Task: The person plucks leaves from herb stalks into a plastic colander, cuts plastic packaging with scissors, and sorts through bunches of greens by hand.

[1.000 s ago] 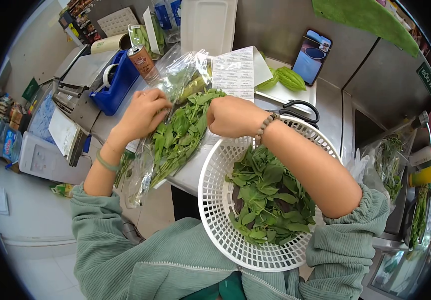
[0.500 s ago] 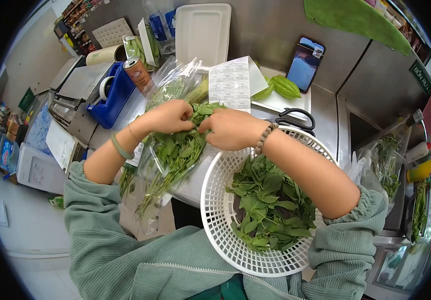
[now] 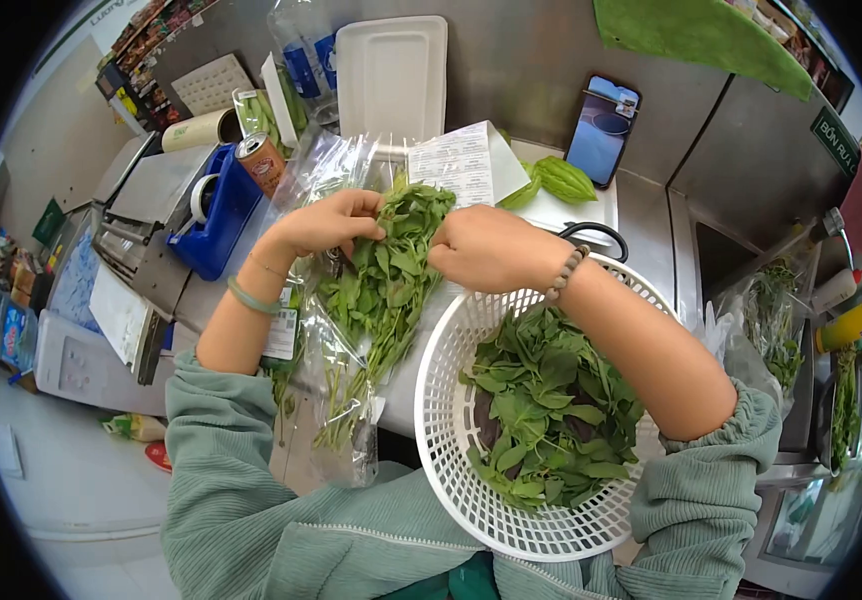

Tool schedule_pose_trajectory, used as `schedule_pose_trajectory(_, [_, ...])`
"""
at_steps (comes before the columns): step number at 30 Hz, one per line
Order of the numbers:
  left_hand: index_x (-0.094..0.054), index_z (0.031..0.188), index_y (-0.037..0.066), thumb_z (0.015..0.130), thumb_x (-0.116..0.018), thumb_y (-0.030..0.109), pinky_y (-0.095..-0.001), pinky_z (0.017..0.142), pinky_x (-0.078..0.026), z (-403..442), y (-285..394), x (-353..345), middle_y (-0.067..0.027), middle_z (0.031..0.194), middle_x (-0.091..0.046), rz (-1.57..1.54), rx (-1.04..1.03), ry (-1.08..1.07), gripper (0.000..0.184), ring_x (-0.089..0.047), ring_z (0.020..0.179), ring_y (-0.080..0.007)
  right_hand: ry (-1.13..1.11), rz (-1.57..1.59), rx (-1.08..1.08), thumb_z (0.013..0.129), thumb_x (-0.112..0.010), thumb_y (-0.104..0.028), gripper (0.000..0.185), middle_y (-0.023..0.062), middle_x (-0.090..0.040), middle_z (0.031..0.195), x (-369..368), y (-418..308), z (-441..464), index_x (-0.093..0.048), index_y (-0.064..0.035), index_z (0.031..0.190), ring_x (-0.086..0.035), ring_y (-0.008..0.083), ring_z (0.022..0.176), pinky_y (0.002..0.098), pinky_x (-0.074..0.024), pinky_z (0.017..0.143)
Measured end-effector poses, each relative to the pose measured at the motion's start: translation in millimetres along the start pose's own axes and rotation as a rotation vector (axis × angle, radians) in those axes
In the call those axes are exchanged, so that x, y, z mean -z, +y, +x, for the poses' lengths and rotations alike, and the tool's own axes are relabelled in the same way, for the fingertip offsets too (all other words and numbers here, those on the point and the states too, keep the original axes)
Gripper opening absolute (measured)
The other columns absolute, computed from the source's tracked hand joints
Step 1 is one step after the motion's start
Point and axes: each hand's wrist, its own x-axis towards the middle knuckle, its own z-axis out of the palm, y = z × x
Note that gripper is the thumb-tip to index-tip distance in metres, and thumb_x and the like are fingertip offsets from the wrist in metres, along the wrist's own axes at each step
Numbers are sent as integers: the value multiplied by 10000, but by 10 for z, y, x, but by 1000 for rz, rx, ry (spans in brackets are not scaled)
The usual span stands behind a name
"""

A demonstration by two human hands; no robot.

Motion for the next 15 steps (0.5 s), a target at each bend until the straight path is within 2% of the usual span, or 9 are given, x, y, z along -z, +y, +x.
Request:
schedule_pose_trajectory(4, [-587,1095,25,855,-563,86,-206,592,-471,51,-51,18,-5,921,-622,-99,-102,-54,249,-570,771,-61,126,133,-63,821,-522,-114,241,193,-691,898,-22,66,24,-702,32,887,-655,274,847,361,-500,792])
schedule_pose_trajectory(7, [-567,1164,19,855,-543,54,-197,628,-459,14,-102,7,6,963,-610,-159,-147,1,312,-554,798,-54,192,272,29,784,-557,-62,200,167,-696,836,-51,193,80,-703,31,884,-659,226,779,336,-512,738])
schedule_pose_trajectory(11, [-542,1249,10,860,-508,38,-209,709,-460,-12,-137,-79,-10,1035,-616,-260,-196,122,391,-553,848,-56,293,156,21,753,-599,-66,179,147,-690,767,130,124,9,-696,38,863,-648,203,659,309,-519,645])
schedule_pose_trajectory(13, [-515,1279,-28,852,-475,25,-242,799,-472,23,-188,-71,-39,1083,-609,-278,-186,145,433,-569,878,-95,268,173,3,731,-580,-65,192,168,-693,783,143,113,10,-700,26,849,-667,269,714,356,-527,695])
schedule_pose_trajectory(15, [-499,1290,-43,834,-452,6,-251,795,-491,21,-128,-127,-57,1074,-607,-318,-222,169,461,-587,874,-109,254,178,-19,709,-573,-65,197,184,-691,796,10,192,81,-701,17,834,-675,311,756,384,-530,724])
